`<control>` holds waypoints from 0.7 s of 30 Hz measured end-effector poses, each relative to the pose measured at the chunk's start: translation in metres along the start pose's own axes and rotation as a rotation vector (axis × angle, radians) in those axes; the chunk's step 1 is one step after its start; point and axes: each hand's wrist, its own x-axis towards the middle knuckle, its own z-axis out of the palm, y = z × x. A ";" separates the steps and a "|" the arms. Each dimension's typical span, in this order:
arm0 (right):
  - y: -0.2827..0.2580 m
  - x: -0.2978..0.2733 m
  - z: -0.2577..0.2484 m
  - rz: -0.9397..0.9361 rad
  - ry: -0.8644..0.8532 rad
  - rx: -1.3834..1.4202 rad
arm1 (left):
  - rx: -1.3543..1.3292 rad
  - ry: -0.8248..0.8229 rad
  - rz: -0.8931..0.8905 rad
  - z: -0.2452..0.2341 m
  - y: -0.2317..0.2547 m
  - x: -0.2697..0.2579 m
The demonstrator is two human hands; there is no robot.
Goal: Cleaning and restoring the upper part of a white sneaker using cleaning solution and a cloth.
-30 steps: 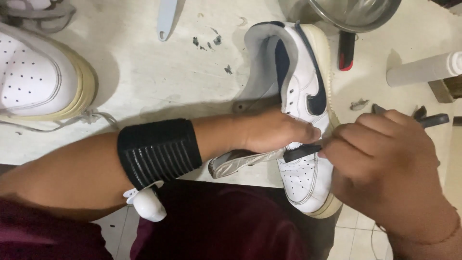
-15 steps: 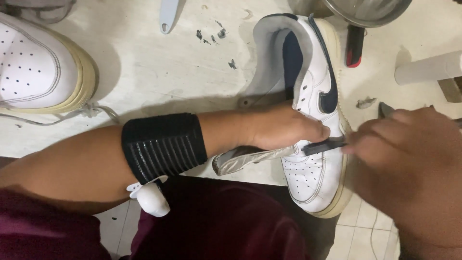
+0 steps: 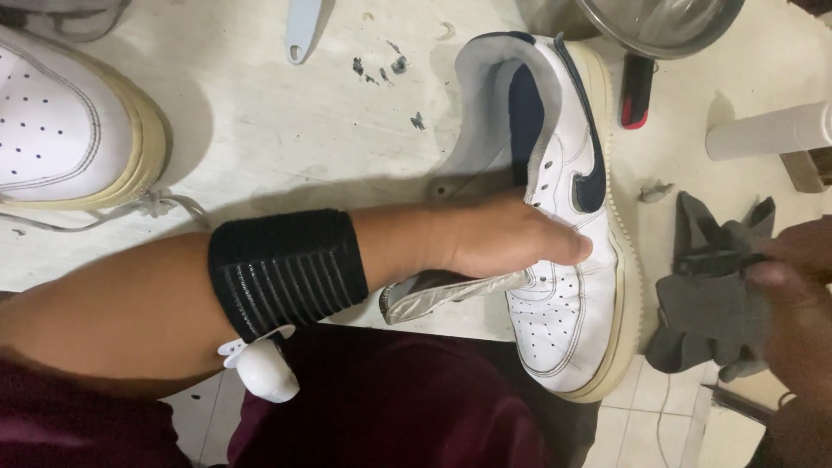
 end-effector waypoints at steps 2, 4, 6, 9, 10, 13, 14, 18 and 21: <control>-0.092 -0.030 0.009 0.114 0.007 -0.154 | 0.017 -0.012 -0.003 0.000 -0.003 0.003; -0.099 -0.030 0.014 0.025 0.052 -0.111 | -0.037 -0.016 0.073 0.000 -0.006 0.005; -0.140 -0.018 0.014 -0.053 0.028 -0.126 | -0.096 -0.022 0.094 0.002 -0.010 0.009; -0.164 0.013 0.013 -0.324 -0.098 -0.269 | -0.115 -0.027 0.113 0.001 -0.012 0.010; -0.165 0.025 0.012 -0.513 -0.198 -0.401 | -0.074 -0.032 0.114 0.001 -0.012 0.010; -0.183 0.026 0.035 -0.606 -0.147 -0.315 | 0.047 -0.048 0.020 0.000 -0.004 0.006; -0.186 0.028 0.035 -0.608 -0.150 -0.313 | 0.044 -0.046 0.018 0.001 -0.010 0.009; -0.181 0.034 0.028 -0.608 -0.222 -0.422 | 0.027 -0.076 0.130 -0.001 -0.008 0.007; -0.174 0.033 0.025 -0.482 -0.280 -0.486 | 0.031 -0.051 0.084 -0.001 -0.008 0.008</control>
